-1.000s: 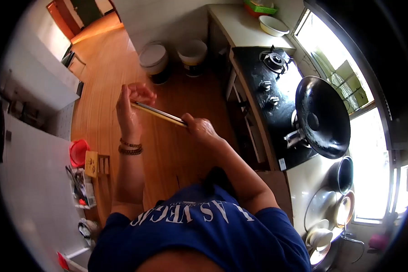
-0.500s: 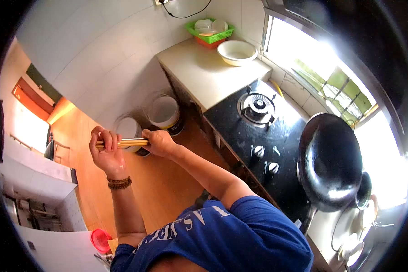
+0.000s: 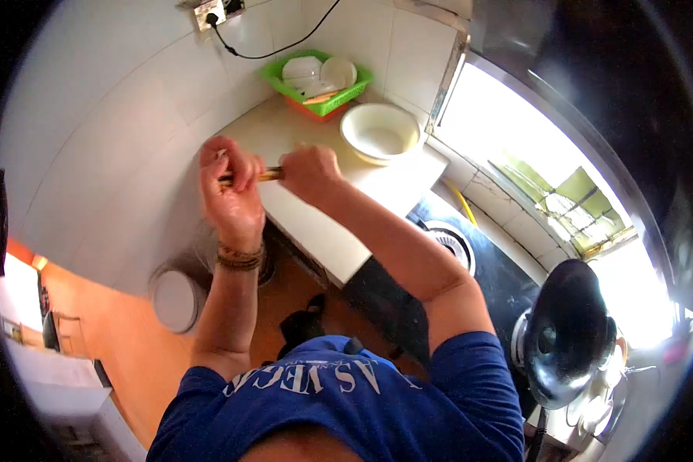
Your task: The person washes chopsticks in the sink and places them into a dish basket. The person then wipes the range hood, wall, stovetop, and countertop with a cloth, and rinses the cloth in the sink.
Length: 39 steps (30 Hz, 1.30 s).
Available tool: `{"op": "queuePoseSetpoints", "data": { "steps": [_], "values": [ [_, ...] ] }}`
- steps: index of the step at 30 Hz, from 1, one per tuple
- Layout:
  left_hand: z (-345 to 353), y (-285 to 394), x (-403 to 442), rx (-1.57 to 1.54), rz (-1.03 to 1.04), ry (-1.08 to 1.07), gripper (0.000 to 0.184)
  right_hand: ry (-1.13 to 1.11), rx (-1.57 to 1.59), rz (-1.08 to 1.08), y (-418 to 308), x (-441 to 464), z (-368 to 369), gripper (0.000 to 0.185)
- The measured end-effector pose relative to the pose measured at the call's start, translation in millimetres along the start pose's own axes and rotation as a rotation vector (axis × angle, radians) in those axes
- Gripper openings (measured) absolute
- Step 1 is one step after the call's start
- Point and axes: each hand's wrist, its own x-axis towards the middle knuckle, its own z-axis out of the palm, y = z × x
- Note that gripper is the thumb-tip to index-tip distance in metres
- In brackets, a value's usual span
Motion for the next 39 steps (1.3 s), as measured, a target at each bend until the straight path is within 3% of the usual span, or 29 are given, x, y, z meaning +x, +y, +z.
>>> {"op": "queuePoseSetpoints", "data": {
  "steps": [2, 4, 5, 6, 8, 9, 11, 14, 17, 20, 25, 28, 30, 32, 35, 36, 37, 39],
  "values": [
    [-17.0, -31.7, 50.4, 0.017, 0.007, -0.153, 0.027, 0.028, -0.143, 0.017, 36.5, 55.2, 16.0, 0.024],
    [-29.9, -61.2, 99.7, 0.005, -0.05, -0.176, 0.034, 0.131, 0.0, 0.023, 66.0, 96.6, 0.5, 0.021],
    [-42.8, -75.1, 124.2, -0.102, -0.104, -0.296, 0.039, 0.132, -0.063, 0.112, 87.6, 128.8, 10.7, 0.02],
    [-47.5, -82.6, 143.1, -0.114, -0.112, -0.29, 0.039, 0.079, -0.025, 0.206, 90.1, 147.0, -11.9, 0.021],
    [-53.7, -93.7, 169.3, 0.014, -0.081, -0.066, 0.043, 0.182, -0.11, 0.094, 146.3, 195.8, 24.2, 0.02],
    [-81.1, -101.6, 180.8, 0.071, -0.11, -0.135, 0.046, 0.161, -0.087, 0.119, 162.3, 213.9, 32.1, 0.02],
    [-123.4, -114.5, 188.8, 0.071, -0.165, -0.077, 0.046, 0.128, -0.061, 0.15, 185.6, 236.5, 50.4, 0.02],
    [-172.5, -128.4, 186.7, 0.083, -0.263, 0.013, 0.045, -0.075, -0.049, 0.207, 212.0, 258.0, 79.2, 0.02],
    [-197.4, -140.0, 181.8, 0.136, -0.378, 0.108, 0.042, -0.141, -0.061, 0.12, 243.5, 267.2, 117.3, 0.021],
    [-209.6, -162.5, 178.3, 0.144, -0.469, 0.082, 0.039, -0.046, -0.01, -0.002, 268.8, 275.8, 134.6, 0.016],
    [-197.4, -179.7, 180.2, 0.165, -0.575, 0.035, 0.032, -0.214, 0.118, 0.125, 265.3, 284.1, 132.4, 0.017],
    [-192.3, -189.4, 179.8, 0.168, -0.624, 0.017, 0.03, -0.24, 0.06, 0.082, 262.3, 276.1, 133.9, 0.018],
    [-190.9, -201.2, 178.7, 0.17, -0.653, -0.004, 0.03, -0.198, 0.068, 0.125, 254.6, 264.9, 135.8, 0.016],
    [-189.5, -220.4, 185.0, 0.422, -0.616, 0.089, 0.033, -0.009, 0.145, 0.254, 246.8, 251.5, 134.7, 0.017],
    [-179.2, -239.2, 209.6, 0.514, -0.641, 0.165, 0.04, 0.001, 0.03, 0.31, 258.5, 246.7, 148.9, 0.02],
    [-177.8, -247.9, 217.2, 0.515, -0.637, 0.147, 0.04, -0.005, 0.019, 0.341, 251.3, 246.2, 139.6, 0.022],
    [-178.5, -257.7, 222.7, 0.593, -0.589, 0.048, 0.041, -0.083, 0.25, 0.531, 244.1, 242.8, 129.9, 0.029],
    [-170.6, -268.3, 228.3, 0.678, -0.538, -0.072, 0.043, 0.012, 0.214, 0.439, 244.7, 234.0, 139.8, 0.031]
  ]
}}
